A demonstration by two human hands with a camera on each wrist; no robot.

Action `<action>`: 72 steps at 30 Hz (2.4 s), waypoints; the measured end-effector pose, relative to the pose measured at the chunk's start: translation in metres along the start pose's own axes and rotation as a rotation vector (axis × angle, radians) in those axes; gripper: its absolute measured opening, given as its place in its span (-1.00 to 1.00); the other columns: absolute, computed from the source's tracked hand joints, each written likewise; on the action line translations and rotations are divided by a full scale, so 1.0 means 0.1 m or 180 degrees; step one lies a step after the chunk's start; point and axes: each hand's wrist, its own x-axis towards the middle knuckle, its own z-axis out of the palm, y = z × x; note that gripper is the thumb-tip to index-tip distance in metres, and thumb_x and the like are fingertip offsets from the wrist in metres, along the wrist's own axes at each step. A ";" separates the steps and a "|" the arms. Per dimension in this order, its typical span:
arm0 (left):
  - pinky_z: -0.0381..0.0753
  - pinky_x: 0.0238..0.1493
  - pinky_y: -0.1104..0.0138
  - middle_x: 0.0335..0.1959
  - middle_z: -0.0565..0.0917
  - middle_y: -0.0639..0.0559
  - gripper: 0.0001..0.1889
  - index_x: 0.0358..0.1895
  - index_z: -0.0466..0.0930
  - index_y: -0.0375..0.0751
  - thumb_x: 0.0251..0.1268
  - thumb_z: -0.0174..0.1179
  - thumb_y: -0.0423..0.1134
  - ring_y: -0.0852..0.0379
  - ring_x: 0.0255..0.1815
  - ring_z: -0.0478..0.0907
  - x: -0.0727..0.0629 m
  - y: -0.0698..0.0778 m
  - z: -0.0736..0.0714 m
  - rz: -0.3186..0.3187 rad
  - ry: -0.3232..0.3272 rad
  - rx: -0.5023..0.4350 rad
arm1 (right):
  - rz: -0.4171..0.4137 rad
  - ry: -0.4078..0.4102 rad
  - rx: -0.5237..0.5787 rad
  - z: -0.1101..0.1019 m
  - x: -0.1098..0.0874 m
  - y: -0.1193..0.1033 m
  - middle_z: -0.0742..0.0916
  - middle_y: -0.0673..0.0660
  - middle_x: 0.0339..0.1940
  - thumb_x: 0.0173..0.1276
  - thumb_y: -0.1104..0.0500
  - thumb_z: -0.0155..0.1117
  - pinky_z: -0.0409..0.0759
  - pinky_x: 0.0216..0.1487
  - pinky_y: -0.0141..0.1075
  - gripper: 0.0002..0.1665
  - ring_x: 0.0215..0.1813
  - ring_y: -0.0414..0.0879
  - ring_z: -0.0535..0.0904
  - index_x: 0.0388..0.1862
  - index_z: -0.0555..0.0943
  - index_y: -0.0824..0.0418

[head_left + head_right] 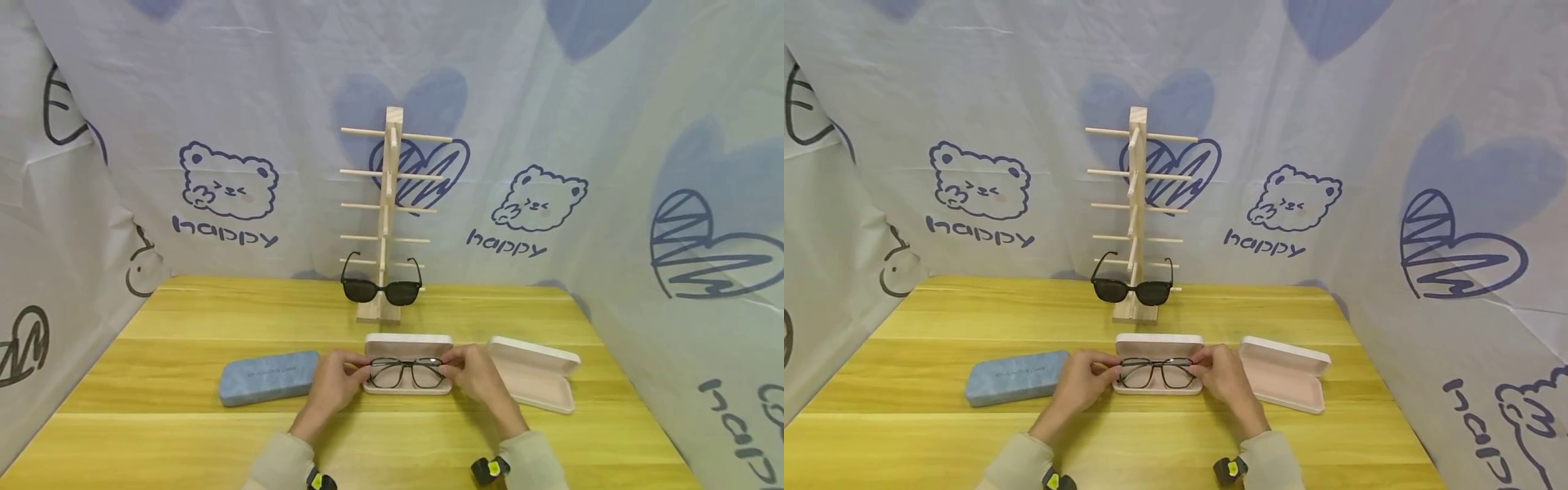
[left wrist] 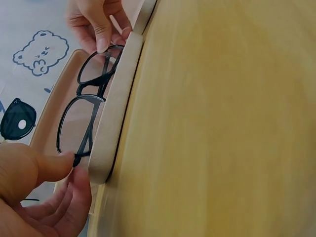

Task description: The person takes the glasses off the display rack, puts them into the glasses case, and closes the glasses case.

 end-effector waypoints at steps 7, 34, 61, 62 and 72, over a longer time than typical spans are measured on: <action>0.66 -0.43 0.38 -0.19 0.84 -0.18 -0.87 -0.16 0.85 -0.26 0.28 0.38 -0.45 0.08 -0.34 0.75 -0.01 -0.01 0.05 0.0028 0.0059 0.0231 | 0.0082 -0.0012 0.0028 0.02 0.00 0.00 0.82 0.13 -0.35 0.27 0.38 0.47 0.58 -0.45 -0.47 -0.96 -0.42 -0.21 0.62 -0.30 0.81 0.32; 0.47 -0.67 0.38 -0.25 0.79 -0.15 -0.84 -0.09 0.81 -0.29 0.45 0.23 -0.37 0.23 -0.69 0.50 -0.03 0.08 -0.06 -0.0297 -0.0104 0.0176 | 0.0212 -0.0323 -0.0044 -0.17 -0.05 -0.05 0.80 0.13 -0.28 0.26 0.37 0.46 0.68 -0.33 -0.37 -0.80 -0.32 -0.15 0.68 -0.12 0.79 0.34; 0.77 -0.24 0.15 0.13 0.70 -0.37 -0.58 0.27 0.65 -0.17 0.61 0.09 0.02 -0.03 -0.65 0.70 0.32 0.25 -0.13 -0.0504 -0.0534 0.0140 | 0.0694 -0.0523 0.0148 -0.32 0.15 -0.11 0.83 0.26 -0.24 0.64 -0.17 0.05 0.81 -0.16 -0.09 -0.34 -0.33 0.02 0.81 0.42 0.50 0.30; 0.77 -0.25 0.15 0.13 0.70 -0.37 -0.58 0.27 0.65 -0.16 0.61 0.09 0.02 -0.03 -0.64 0.70 0.32 0.25 -0.13 -0.0518 -0.0542 0.0131 | 0.0692 -0.0524 0.0151 -0.31 0.15 -0.11 0.83 0.24 -0.26 0.64 -0.15 0.06 0.81 -0.16 -0.09 -0.35 -0.34 0.01 0.81 0.42 0.50 0.29; 0.77 -0.10 0.06 0.15 0.72 -0.31 -0.53 0.31 0.62 -0.15 0.60 0.08 0.07 0.03 -0.33 0.79 0.31 0.23 -0.12 -0.0633 -0.0596 0.0175 | 0.0733 -0.0681 0.0602 -0.28 0.15 -0.10 0.79 0.38 -0.19 0.66 -0.09 0.05 0.83 -0.28 -0.06 -0.36 -0.30 0.09 0.80 0.47 0.44 0.34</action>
